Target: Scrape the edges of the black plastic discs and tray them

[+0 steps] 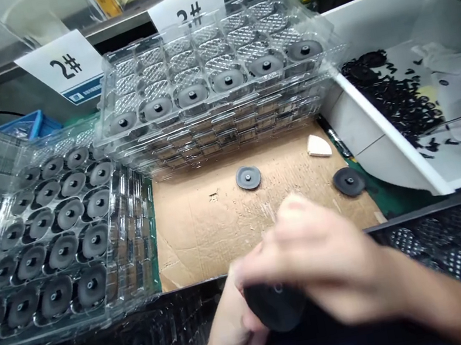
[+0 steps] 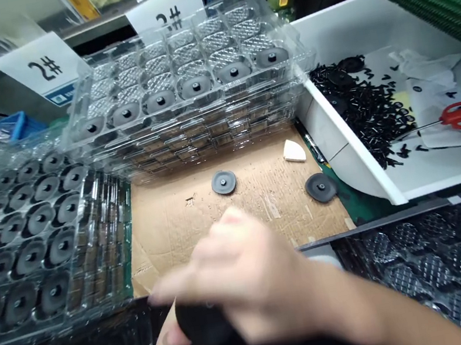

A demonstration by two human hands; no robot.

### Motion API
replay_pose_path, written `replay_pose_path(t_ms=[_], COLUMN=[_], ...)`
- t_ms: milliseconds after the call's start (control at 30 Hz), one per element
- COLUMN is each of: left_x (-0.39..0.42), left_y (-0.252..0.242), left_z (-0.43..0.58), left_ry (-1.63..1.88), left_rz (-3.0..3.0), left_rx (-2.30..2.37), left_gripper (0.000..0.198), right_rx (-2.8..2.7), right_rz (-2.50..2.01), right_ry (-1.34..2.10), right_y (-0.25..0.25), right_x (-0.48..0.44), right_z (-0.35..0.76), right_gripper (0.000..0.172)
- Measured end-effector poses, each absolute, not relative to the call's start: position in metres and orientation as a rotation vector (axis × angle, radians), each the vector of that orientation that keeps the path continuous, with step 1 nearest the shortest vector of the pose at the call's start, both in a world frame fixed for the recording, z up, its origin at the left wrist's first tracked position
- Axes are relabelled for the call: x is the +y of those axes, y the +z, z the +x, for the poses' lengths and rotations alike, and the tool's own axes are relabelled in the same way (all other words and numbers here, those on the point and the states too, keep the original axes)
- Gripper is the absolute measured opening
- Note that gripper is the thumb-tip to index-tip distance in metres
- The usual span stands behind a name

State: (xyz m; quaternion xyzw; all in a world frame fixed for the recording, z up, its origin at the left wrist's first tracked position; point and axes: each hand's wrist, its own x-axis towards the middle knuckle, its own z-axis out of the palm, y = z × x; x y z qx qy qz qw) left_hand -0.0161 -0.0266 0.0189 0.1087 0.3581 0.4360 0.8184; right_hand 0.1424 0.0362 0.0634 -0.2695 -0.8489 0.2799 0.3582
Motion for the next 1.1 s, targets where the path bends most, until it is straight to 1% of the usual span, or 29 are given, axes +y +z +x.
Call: replay_pose_path(t_ms=[133, 267, 367, 433, 533, 633, 700, 767, 833, 867, 1000, 1033, 1100], left_x=[-0.028, -0.028, -0.025, -0.022, -0.020, -0.021, -0.023, -0.023, -0.023, -0.022, -0.019, -0.019, -0.018], left_y=[0.020, 0.012, 0.007, 0.007, 0.008, 0.010, 0.010, 0.011, 0.011, 0.013, 0.022, 0.024, 0.026], left_z=[-0.022, -0.027, -0.027, -0.025, -0.020, -0.016, -0.016, -0.018, -0.018, -0.017, -0.011, -0.010, -0.012], left_ry=[0.990, 1.028, 1.033, 1.032, 1.049, 1.072, 1.079, 1.110, 1.156, 1.167, 1.131, 1.124, 1.106], left_rz=[0.144, 0.134, 0.113, 0.105, 0.121, 0.154, 0.170, 0.170, 0.149, 0.137, 0.148, 0.157, 0.157], left_rx=[0.579, 0.511, 0.526, 0.542, 0.593, 0.700, 0.773, 0.820, 0.847, 0.845, 0.807, 0.806, 0.802], left_gripper=[0.058, 0.058, 0.055, 0.053, 0.052, 0.053, 0.049, 0.047, 0.049, 0.050, 0.037, 0.038, 0.048], right_rx=[-1.901, -1.985, -1.988, -1.930, -1.786, -1.832, -1.963, -2.100, -2.192, -2.209, -2.090, -2.097, -2.170], right_rz=[-1.369, -1.477, -1.509, -1.557, -1.553, -1.262, -0.995, -0.859, -0.871, -0.900, -0.892, -0.844, -0.778], right_ry=[0.849, 1.088, 1.169, 1.140, 0.949, 0.701, 0.662, 0.807, 0.976, 0.990, 0.692, 0.708, 0.839], right_y=[0.024, -0.029, -0.047, -0.037, 0.004, 0.046, 0.062, 0.067, 0.066, 0.065, 0.063, 0.065, 0.068], right_x=[0.043, 0.010, -0.010, -0.009, 0.006, 0.015, 0.014, 0.013, 0.014, 0.016, 0.023, 0.022, 0.018], right_z=[0.167, 0.175, 0.175, 0.175, 0.169, 0.151, 0.137, 0.128, 0.123, 0.121, 0.120, 0.122, 0.132], right_gripper=[0.022, 0.025, 0.024, 0.027, 0.027, 0.028, 0.028, 0.026, 0.024, 0.024, 0.028, 0.027, 0.025])
